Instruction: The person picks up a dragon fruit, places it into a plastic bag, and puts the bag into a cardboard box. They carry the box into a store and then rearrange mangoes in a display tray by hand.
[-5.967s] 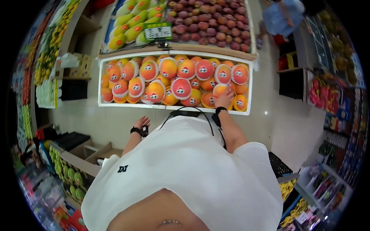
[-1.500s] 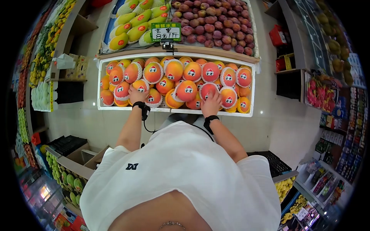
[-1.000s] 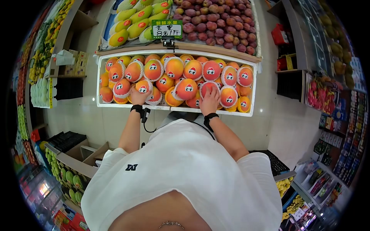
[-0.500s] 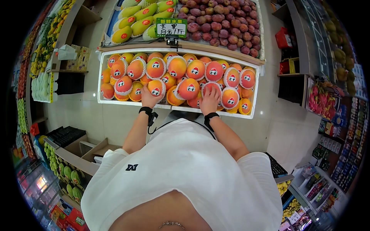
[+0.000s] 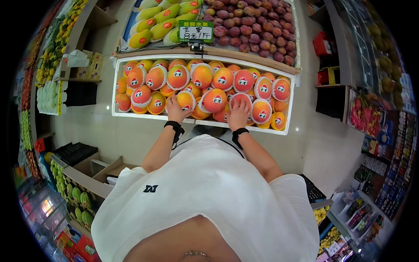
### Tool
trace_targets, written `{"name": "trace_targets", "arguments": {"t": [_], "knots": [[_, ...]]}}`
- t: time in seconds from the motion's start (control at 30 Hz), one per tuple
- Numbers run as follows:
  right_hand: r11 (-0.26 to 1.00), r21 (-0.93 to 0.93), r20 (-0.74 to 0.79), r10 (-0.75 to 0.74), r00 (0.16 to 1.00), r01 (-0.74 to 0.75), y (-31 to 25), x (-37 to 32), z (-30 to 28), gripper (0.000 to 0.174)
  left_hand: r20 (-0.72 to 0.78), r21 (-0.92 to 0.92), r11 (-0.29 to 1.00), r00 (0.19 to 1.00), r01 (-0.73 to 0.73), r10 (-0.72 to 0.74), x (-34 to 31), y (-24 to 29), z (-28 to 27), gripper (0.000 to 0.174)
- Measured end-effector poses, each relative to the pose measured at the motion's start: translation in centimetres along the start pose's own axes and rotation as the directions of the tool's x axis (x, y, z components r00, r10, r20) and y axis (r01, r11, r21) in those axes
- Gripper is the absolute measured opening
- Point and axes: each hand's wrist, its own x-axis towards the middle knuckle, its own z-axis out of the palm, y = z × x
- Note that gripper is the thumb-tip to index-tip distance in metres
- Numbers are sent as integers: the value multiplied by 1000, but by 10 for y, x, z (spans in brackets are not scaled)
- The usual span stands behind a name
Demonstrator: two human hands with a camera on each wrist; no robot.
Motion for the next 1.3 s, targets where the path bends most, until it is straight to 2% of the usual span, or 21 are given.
{"name": "trace_targets", "arguments": {"t": [0.13,0.2,0.27,0.3,0.37,0.4,0.47,0.5,0.57,0.6,0.77,0.83,0.87,0.9,0.97,1.03,1.1,1.13,1.2,1.23,1.3], "knots": [[999,12,64,38,997,-39,-2,1,-2,63,-29,-73,997,1000,-9,6,18,-27,-28,97],[998,21,62,49,997,-51,-2,1,1,63,-272,-303,951,962,-61,-25,27,-46,-56,79],[997,22,57,69,996,-70,-3,0,1,64,-456,-198,978,876,71,-156,37,-82,-64,76],[997,22,57,68,996,-70,-4,-1,0,64,-456,-198,978,876,71,-156,39,-90,-75,76],[998,19,19,61,998,-61,-9,0,-3,63,-553,12,983,820,183,-146,44,-103,-92,81],[998,18,16,63,998,-63,-12,-1,-6,63,-552,11,984,821,179,-144,48,-111,-94,81],[1000,24,26,17,1000,-17,-22,-1,-13,60,-417,97,947,876,307,-241,60,-126,-92,90],[1000,20,23,19,1000,-20,-26,0,-11,60,-415,94,948,877,303,-240,66,-132,-90,90],[980,156,-122,-105,987,124,-35,0,-9,54,-224,-18,931,906,364,-358,75,-140,-86,104],[981,152,-118,-106,987,124,-40,1,-8,54,-277,26,919,886,394,-372,77,-141,-82,99],[973,174,-130,-133,983,155,-60,2,0,50,-254,-11,916,885,402,-391,72,-122,-88,100],[975,171,-142,-115,983,139,-61,0,3,50,-385,30,930,863,367,-328,65,-109,-89,97],[977,172,-153,-100,983,126,-62,0,3,50,-466,10,956,847,294,-256,57,-96,-92,95],[978,171,-159,-95,983,123,-63,-1,2,50,-466,9,958,849,287,-250,52,-91,-85,95],[976,196,-162,-68,985,99,-61,-5,-1,49,-446,-119,993,893,6,-59,39,-85,-68,94],[974,199,-182,-68,981,104,-58,-10,-1,48,-268,-104,970,945,-221,186,24,-57,-47,97],[973,202,-210,-66,975,110,-61,-13,-2,47,-31,-173,976,991,-135,132,6,-28,-27,105],[961,218,-213,-123,969,170,-63,-13,-5,46,-32,-174,974,989,-146,143,2,-19,-21,105],[947,227,-223,-174,959,225,-68,-13,-3,44,117,-96,989,985,-115,125,-2,-7,-10,112],[916,376,-67,-126,990,142,-71,-13,6,43,119,-101,987,984,-123,135,-1,-6,-8,112],[829,557,242,-106,964,-49,-89,-7,-3,45,156,-39,998,986,-49,54,2,-5,-5,115]]}}
